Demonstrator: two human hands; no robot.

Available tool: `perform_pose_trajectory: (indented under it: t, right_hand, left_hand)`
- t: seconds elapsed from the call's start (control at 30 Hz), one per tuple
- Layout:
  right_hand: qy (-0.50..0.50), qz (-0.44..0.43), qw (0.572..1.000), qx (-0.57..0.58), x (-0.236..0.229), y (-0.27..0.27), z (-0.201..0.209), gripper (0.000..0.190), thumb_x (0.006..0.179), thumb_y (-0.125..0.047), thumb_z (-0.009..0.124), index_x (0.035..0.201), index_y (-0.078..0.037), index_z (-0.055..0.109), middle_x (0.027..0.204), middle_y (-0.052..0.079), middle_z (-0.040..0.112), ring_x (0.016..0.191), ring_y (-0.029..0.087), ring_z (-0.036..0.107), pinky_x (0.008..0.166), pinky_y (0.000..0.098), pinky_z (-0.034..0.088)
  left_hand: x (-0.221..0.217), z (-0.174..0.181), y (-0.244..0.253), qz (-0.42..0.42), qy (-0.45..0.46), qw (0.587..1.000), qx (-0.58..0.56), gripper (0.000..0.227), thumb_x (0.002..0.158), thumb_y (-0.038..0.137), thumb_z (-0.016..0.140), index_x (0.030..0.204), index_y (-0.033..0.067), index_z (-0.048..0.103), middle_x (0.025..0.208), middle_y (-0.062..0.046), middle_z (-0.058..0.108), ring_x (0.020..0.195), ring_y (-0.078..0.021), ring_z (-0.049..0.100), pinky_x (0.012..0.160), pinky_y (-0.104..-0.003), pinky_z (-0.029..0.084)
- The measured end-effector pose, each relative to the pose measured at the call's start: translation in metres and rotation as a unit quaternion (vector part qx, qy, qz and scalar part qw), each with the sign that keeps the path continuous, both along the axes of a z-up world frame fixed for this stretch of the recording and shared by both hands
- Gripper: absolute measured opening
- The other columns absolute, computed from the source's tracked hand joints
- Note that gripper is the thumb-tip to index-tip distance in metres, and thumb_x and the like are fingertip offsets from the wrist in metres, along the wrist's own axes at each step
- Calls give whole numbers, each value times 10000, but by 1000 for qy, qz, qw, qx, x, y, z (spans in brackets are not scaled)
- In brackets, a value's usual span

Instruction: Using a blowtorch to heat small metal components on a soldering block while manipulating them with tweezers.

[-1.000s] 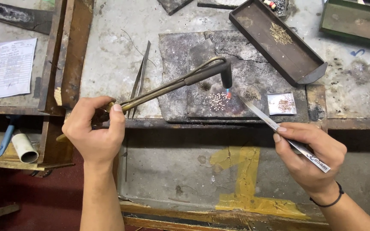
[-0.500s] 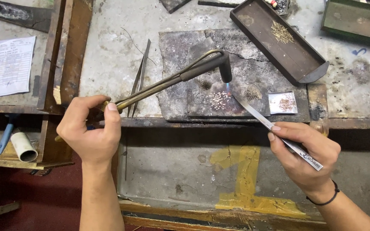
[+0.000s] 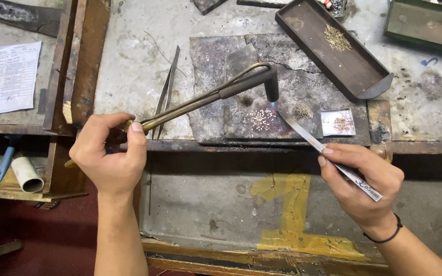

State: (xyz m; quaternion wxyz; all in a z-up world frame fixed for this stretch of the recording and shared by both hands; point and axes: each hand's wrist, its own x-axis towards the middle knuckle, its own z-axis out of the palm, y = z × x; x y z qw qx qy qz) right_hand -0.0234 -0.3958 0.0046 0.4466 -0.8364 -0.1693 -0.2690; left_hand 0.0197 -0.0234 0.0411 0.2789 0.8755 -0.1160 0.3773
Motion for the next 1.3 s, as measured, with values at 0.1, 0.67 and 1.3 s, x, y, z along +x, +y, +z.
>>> perform_pose_trajectory:
  t: [0.1,0.67,1.3]
  right_hand:
    - [-5,12,1000,0,1,0,0,113,861,139,760,950,127,691,986,275,734,878,322,758,844,346,629]
    - [0,13,1000,-3,1,0,2,111,860,133,762,950,119,698,990,264,738,884,317,760,847,343,632]
    - [60,-43,987,-142,-22,-61,74,123,913,192,740,950,81,700,1038,236,744,871,259,711,798,314,550]
  left_hand:
    - [0,0,0,0,0,1000,1,149,962,74,665,983,-68,706,920,-167,701,814,-290,651,754,-382,497]
    - [0,-1,1,2,4,1000,5,142,960,77,667,971,-60,703,903,-155,695,802,-281,642,746,-378,490]
    - [-4,-1,7,26,-37,999,-15,184,1007,82,658,979,-89,723,919,-181,707,840,-304,666,771,-387,491]
